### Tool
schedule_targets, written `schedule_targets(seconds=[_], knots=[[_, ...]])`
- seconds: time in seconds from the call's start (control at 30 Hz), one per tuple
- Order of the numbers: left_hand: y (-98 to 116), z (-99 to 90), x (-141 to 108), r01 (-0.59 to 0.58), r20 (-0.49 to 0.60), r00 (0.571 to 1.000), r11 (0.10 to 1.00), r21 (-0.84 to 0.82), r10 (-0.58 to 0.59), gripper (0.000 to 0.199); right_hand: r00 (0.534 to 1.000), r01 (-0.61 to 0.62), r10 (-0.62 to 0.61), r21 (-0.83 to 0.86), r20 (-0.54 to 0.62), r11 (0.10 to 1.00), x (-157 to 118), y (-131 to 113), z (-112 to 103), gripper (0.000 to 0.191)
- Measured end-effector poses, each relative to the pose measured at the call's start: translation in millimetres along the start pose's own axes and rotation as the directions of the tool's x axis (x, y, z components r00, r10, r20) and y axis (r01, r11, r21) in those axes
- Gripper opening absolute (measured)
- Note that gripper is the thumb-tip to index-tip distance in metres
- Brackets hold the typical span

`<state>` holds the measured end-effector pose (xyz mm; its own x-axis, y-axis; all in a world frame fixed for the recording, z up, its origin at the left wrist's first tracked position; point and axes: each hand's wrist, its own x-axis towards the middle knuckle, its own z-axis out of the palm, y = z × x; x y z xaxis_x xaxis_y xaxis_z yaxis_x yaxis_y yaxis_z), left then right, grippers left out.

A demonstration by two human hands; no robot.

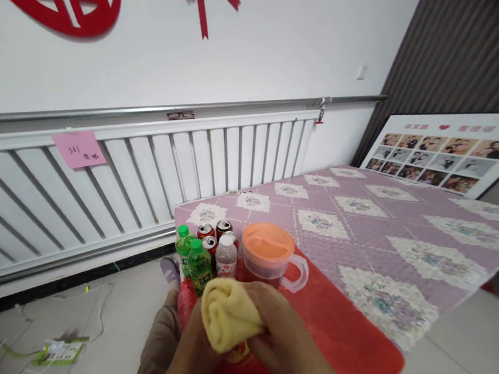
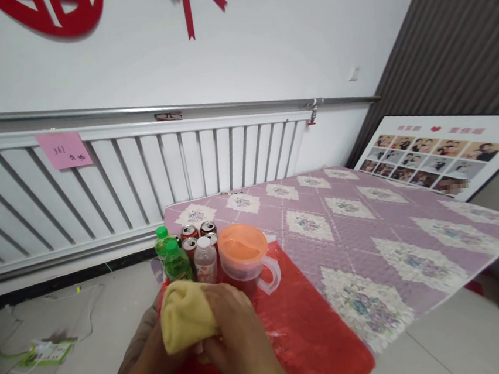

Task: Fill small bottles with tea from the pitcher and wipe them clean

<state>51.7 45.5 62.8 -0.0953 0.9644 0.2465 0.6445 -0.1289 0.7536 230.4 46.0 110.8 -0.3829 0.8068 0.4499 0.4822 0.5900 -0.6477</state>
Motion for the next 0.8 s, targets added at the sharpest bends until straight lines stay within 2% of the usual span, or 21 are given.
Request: schedule_targets(seconds=[0.07,0.1,0.17,0.2,0.3,0.4,0.53,0.8], knots=[[-5,-0.2,-3,-0.064,0.045,0.997,0.996,-0.067,0.067,0.045,0.969,-0.205,0.22,0.131,-0.111,0.97,-4,3,-1,0.052],[-8,0.5,-4,-0.075,0.069,0.994,0.989,-0.125,0.084,0.054,0.932,-0.294,0.326,0.194,-0.159,0.936,-5,6,1,0.05],[-14,3.1,-7,-0.056,0.109,0.991,0.976,-0.209,0.08,0.061,0.863,-0.392,0.47,0.338,-0.188,0.856,-4,11,8,0.051],[-17,4.4,-8,-0.034,0.127,0.99,0.972,-0.234,0.065,0.061,0.845,-0.407,0.508,0.415,-0.167,0.813,-4,14,12,0.053],[-20,5.6,-9,0.013,0.155,0.988,0.966,-0.257,0.028,0.063,0.831,-0.433,0.556,0.596,-0.028,0.677,-3,25,24,0.052],[-16,0.8,-7,0.015,0.165,0.986,0.964,-0.265,0.031,0.063,0.804,-0.502,0.585,0.643,0.101,0.578,-7,38,30,0.045],[-14,-9.5,-1,0.031,0.265,0.963,0.964,-0.262,0.042,0.066,0.794,-0.58,0.588,0.483,0.154,0.656,-20,55,35,0.041],[-29,-16.2,8,-0.013,0.395,0.909,0.956,-0.292,0.132,0.07,0.786,-0.612,0.614,0.241,0.076,0.753,-38,64,49,0.039]])
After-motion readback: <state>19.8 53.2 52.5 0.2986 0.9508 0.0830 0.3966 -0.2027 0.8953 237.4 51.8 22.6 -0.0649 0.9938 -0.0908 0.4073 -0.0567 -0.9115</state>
